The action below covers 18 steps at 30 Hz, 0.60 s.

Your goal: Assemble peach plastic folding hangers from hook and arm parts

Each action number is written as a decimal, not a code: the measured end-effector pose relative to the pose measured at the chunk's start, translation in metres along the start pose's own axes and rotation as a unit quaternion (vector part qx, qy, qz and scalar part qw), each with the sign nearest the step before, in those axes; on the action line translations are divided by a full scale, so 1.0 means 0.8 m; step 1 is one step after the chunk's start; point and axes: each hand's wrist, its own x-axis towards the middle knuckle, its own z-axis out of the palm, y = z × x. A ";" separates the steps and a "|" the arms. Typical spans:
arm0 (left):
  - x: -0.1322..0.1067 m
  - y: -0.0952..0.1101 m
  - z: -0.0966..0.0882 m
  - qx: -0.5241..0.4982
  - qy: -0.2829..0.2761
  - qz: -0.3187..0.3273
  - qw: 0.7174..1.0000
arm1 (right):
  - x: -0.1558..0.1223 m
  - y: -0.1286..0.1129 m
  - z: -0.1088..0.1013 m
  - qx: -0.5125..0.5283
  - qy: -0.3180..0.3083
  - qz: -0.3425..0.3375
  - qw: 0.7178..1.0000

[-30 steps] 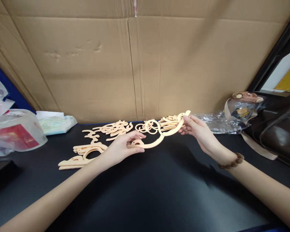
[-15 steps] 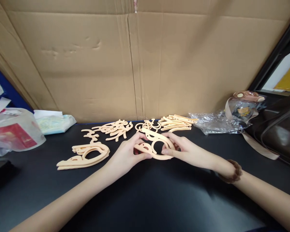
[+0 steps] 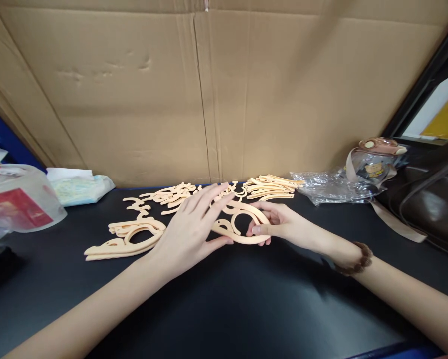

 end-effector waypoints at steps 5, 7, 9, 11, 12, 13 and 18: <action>-0.001 0.007 -0.003 0.016 -0.062 0.089 0.994 | -0.001 -0.001 0.001 0.005 -0.038 0.000 0.999; 0.000 0.008 -0.005 0.015 -0.065 0.089 0.994 | -0.002 -0.002 0.002 0.014 -0.048 0.003 0.999; 0.000 0.009 -0.007 0.011 -0.072 0.083 0.994 | -0.002 -0.003 0.004 0.019 -0.052 0.006 0.998; 0.001 0.010 -0.008 0.004 -0.082 0.076 0.994 | -0.002 -0.003 0.006 0.014 -0.056 0.012 0.998; 0.001 0.010 -0.007 0.000 -0.087 0.075 0.993 | -0.003 -0.003 0.007 0.008 -0.059 0.015 0.998; 0.001 0.011 -0.007 -0.004 -0.092 0.075 0.993 | -0.003 -0.003 0.007 0.002 -0.063 0.018 0.998; 0.002 0.015 -0.006 0.027 -0.098 0.097 0.990 | -0.004 -0.001 0.005 -0.049 -0.068 0.011 0.996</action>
